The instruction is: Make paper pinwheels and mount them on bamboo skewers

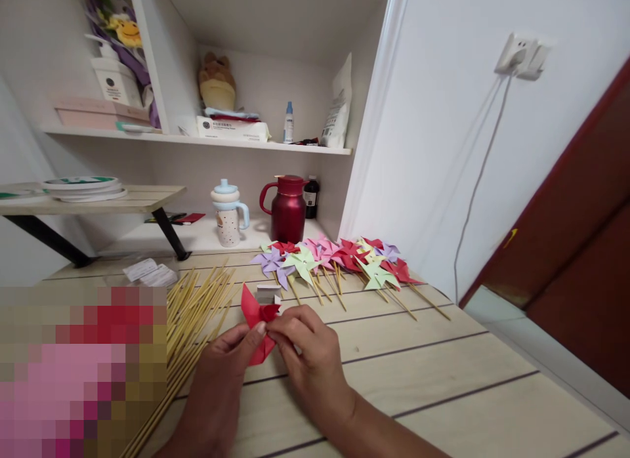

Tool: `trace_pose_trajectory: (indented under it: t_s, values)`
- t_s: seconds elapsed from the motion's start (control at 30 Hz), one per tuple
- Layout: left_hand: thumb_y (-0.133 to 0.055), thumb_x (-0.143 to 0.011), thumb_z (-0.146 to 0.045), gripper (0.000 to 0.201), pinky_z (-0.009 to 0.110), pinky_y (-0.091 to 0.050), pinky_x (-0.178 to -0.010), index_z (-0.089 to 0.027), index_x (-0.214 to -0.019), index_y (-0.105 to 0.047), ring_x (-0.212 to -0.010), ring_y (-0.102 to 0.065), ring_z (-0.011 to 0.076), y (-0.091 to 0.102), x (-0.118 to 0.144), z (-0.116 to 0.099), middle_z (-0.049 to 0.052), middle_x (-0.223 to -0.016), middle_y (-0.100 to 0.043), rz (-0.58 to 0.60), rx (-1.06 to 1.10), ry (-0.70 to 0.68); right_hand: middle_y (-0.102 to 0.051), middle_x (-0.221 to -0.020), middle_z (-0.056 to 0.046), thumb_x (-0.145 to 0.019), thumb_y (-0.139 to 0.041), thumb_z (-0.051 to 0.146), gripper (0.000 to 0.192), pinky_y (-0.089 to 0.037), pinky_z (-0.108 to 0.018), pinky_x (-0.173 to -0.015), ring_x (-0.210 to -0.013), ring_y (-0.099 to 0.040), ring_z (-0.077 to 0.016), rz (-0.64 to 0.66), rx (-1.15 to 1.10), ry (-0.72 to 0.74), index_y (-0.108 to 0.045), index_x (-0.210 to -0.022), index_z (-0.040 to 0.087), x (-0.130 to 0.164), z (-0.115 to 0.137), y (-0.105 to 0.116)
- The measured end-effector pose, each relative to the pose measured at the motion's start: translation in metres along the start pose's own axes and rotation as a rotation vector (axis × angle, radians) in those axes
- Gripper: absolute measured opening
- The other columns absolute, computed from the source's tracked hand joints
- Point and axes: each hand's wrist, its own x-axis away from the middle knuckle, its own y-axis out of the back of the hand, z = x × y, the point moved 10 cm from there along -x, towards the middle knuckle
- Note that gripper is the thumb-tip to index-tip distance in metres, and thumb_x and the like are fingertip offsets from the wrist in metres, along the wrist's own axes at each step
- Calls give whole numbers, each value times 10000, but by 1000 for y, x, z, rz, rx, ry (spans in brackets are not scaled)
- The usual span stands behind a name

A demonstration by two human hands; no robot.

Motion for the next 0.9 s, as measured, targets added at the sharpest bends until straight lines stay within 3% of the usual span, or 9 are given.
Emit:
trace_pose_trajectory:
  t_s: [0.17,0.47,0.77,0.9]
  values:
    - [-754,-678,-358,221,236,-438,-643,-141,-700,-718,-664,-535,138,-1,0,-3,23,-707,-666,11,-2,-10,-648,-911,-50,-896,-590,89,228,-537,-273,-682,-801,-631,-164,1,-26,-52,-683,-1029,249,0,-5,-1]
    - [-734,-711,-352,204,224,-434,-644,-164,-646,-693,-680,-523,139,-1,2,-15,5,-701,-621,14,-109,-121,-633,-837,-36,-885,-598,97,164,-498,-264,-622,-719,-609,-150,8,-74,-128,-703,-866,221,0,-13,2]
    - [-728,-726,-331,154,230,-457,-674,-180,-705,-749,-726,-582,160,-1,2,-28,28,-775,-691,18,-191,-207,-598,-758,2,-835,-670,156,110,-450,-252,-621,-681,-561,-141,15,-297,-427,-691,-742,211,1,-35,-4]
    - [-722,-737,-337,152,238,-467,-697,-191,-716,-758,-752,-611,175,-3,4,-32,34,-788,-711,28,-223,-271,-602,-777,-7,-817,-685,178,76,-460,-273,-679,-753,-569,-168,5,-341,-473,-690,-751,215,2,-38,-2]
